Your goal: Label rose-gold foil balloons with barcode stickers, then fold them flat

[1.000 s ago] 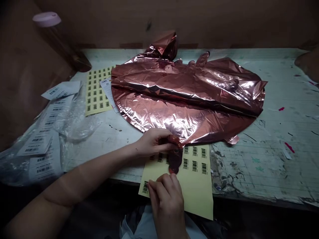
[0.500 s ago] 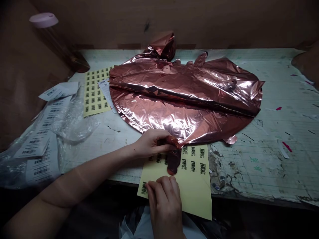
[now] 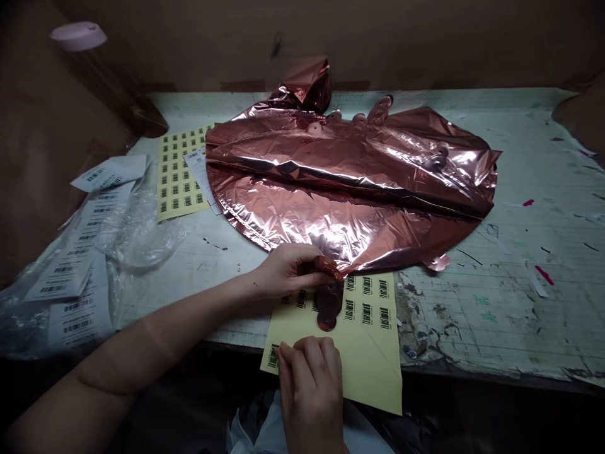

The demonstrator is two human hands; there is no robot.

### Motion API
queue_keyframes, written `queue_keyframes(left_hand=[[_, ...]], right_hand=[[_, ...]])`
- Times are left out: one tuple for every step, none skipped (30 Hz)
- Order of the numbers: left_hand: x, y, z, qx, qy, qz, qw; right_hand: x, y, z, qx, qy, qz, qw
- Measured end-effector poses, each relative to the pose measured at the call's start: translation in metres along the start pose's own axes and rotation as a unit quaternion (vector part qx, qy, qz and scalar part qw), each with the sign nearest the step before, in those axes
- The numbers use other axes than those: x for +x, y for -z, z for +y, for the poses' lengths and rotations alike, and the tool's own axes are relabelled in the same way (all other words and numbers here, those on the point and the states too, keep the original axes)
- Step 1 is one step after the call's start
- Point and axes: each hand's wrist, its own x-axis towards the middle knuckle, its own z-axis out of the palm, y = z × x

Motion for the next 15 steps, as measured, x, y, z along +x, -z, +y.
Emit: queue_keyframes(left_hand=[[0.0,0.0,0.0,-0.003,-0.004,0.002,1.0],[0.0,0.0,-0.001,-0.007,-0.007,0.002,1.0],[0.0,0.0,-0.001,-0.011,-0.011,0.002,1.0],[0.0,0.0,-0.002,-0.015,-0.013,0.0,1.0],[0.0,0.0,-0.002,-0.017,-0.014,-0.002,1.0],[0.0,0.0,-0.003,-0.019,-0.016,-0.003,1.0],[0.0,-0.001,-0.003,-0.019,-0.018,-0.004,1.0],[0.0,-0.001,-0.003,-0.018,-0.019,-0.004,1.0],[0.0,-0.001,-0.003,-0.016,-0.017,-0.003,1.0],[0.0,-0.001,-0.002,-0.013,-0.015,-0.001,1.0],[0.0,-0.001,-0.002,-0.01,-0.012,0.002,1.0],[0.0,-0.001,-0.002,-0.004,-0.01,0.006,1.0],[-0.001,-0.001,-0.001,0.004,-0.009,0.009,1.0],[-0.001,-0.001,-0.001,0.013,-0.011,0.01,1.0],[-0.001,-0.001,-0.001,0.024,-0.017,0.007,1.0]], right_hand=[[0.0,0.0,0.0,0.005,-0.007,0.001,1.0],[0.001,0.001,0.0,0.011,-0.015,0.001,1.0],[0.002,0.002,0.0,0.018,-0.024,0.0,1.0],[0.004,0.003,0.0,0.024,-0.032,-0.002,0.999],[0.006,0.003,0.0,0.028,-0.041,-0.006,0.999],[0.008,0.003,0.0,0.03,-0.05,-0.008,0.998],[0.01,0.003,-0.001,0.027,-0.056,-0.009,0.998],[0.011,0.001,-0.001,0.022,-0.062,-0.008,0.998],[0.012,0.0,-0.001,0.013,-0.066,-0.007,0.998],[0.012,-0.002,-0.001,0.002,-0.07,-0.007,0.998],[0.011,-0.003,-0.001,-0.005,-0.067,-0.011,0.998],[0.009,-0.002,0.0,-0.008,-0.058,-0.021,0.998],[0.006,0.001,0.001,-0.002,-0.043,-0.038,0.998],[0.003,0.006,0.002,0.016,-0.024,-0.061,0.998],[0.001,0.015,0.004,0.049,-0.006,-0.092,0.995]])
